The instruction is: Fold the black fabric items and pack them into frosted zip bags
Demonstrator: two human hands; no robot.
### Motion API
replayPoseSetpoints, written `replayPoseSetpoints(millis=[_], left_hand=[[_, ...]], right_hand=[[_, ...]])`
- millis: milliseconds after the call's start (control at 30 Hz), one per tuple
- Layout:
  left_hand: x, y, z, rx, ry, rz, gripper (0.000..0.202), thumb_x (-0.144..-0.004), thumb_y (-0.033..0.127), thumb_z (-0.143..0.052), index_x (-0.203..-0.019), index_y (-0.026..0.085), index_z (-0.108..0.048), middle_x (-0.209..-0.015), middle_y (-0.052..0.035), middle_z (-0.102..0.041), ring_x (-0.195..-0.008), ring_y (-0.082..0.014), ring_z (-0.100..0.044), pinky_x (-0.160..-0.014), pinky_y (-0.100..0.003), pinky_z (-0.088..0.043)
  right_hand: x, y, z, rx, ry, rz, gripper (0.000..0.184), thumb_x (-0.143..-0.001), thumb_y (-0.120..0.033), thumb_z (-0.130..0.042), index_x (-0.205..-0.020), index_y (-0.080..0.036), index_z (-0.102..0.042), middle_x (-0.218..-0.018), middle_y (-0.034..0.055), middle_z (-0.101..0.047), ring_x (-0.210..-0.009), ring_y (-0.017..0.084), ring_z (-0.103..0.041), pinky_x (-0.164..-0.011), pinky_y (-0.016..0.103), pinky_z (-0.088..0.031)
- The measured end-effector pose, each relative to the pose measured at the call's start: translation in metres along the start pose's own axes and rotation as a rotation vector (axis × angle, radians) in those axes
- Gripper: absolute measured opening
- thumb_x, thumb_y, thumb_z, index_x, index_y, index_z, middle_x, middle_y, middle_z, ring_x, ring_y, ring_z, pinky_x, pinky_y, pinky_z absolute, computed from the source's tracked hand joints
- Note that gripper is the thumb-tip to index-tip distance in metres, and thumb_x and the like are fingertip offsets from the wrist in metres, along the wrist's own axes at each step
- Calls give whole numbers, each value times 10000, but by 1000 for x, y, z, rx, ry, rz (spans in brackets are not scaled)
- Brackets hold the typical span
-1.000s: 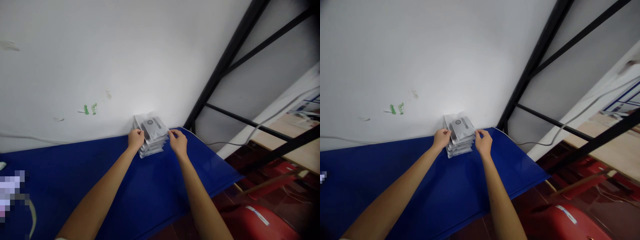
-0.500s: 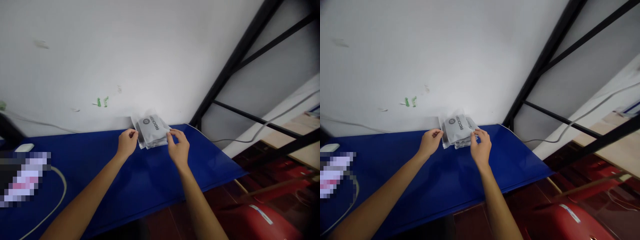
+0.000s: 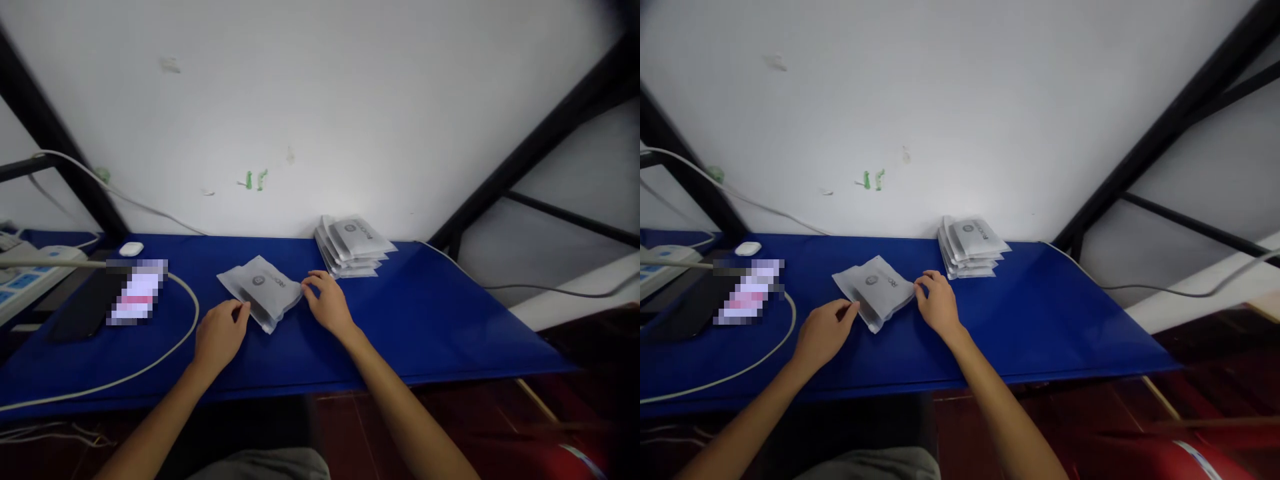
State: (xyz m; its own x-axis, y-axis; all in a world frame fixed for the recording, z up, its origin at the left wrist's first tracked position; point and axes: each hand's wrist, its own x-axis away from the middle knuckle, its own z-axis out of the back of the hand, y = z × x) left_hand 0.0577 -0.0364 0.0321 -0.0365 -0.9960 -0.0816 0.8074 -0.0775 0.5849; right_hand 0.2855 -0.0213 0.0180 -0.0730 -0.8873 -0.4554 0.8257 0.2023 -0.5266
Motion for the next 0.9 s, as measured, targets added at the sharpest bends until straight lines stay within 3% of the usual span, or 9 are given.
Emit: replayPoseSetpoints(millis=[67,167,267,367,533,733,900], left_hand=[[5,-4,2,-108,-4,-37,315,-916,394,-418,-750,214,-615,-762,-32,-665,-747,-221,-624,-646,-323,-423],[1,-12,1,-159,37,-190,235,-920,283,-410,-983,180,-612,-1004,-71,-662,-939,-237,-612,-761,-343,-465],[-12,-19,-3,-205,41,-297,335,-906,201,-401,-1205,132,-536,-1252,-125,-578,-1158,-268,-525,-914,-396,-456],[-24,-22,-4,-249,17,-306,406,-898,172,-393,-1290,116,-484,-1353,-148,-518,-1248,-283,-465,-975,-439,-437],[-29,-21,-2,-313,17,-323,387,-886,163,-403,-1253,135,-524,-1263,-144,-593,-1179,-298,-511,-957,-470,-431],[-11,-17,-4,-332,69,-365,341,-917,231,-395,-1188,120,-571,-1110,-152,-651,-1074,-303,-564,-927,-480,-427],[-1,-22,-7,-285,94,-465,356,-922,268,-425,-1233,145,-548,-1215,-142,-600,-1147,-299,-523,-983,-480,-412]], right_hand=[[5,-4,-2,51,15,-4,156,-846,-213,-538,-917,-200,-677,-1075,106,-649,-1021,252,-603,-886,413,-480],[17,-19,-1,119,37,11,178,-880,-221,-498,-924,-187,-667,-926,82,-666,-906,229,-614,-821,361,-482],[29,-37,-1,223,-58,6,198,-908,-258,-481,-908,-190,-667,-819,55,-663,-802,209,-614,-720,319,-463],[37,-49,-3,323,-155,-24,207,-913,-296,-494,-966,-192,-665,-838,54,-676,-778,208,-621,-661,307,-437],[30,-46,-7,332,-184,-6,217,-903,-300,-507,-1012,-196,-664,-911,90,-688,-844,248,-628,-699,346,-458],[3,-22,-16,188,-234,77,282,-868,-237,-533,-1125,-201,-642,-1065,106,-682,-959,261,-620,-819,400,-492],[-5,-12,-21,42,-190,130,297,-873,-218,-510,-1142,-193,-633,-1166,98,-655,-1067,246,-592,-919,422,-481]])
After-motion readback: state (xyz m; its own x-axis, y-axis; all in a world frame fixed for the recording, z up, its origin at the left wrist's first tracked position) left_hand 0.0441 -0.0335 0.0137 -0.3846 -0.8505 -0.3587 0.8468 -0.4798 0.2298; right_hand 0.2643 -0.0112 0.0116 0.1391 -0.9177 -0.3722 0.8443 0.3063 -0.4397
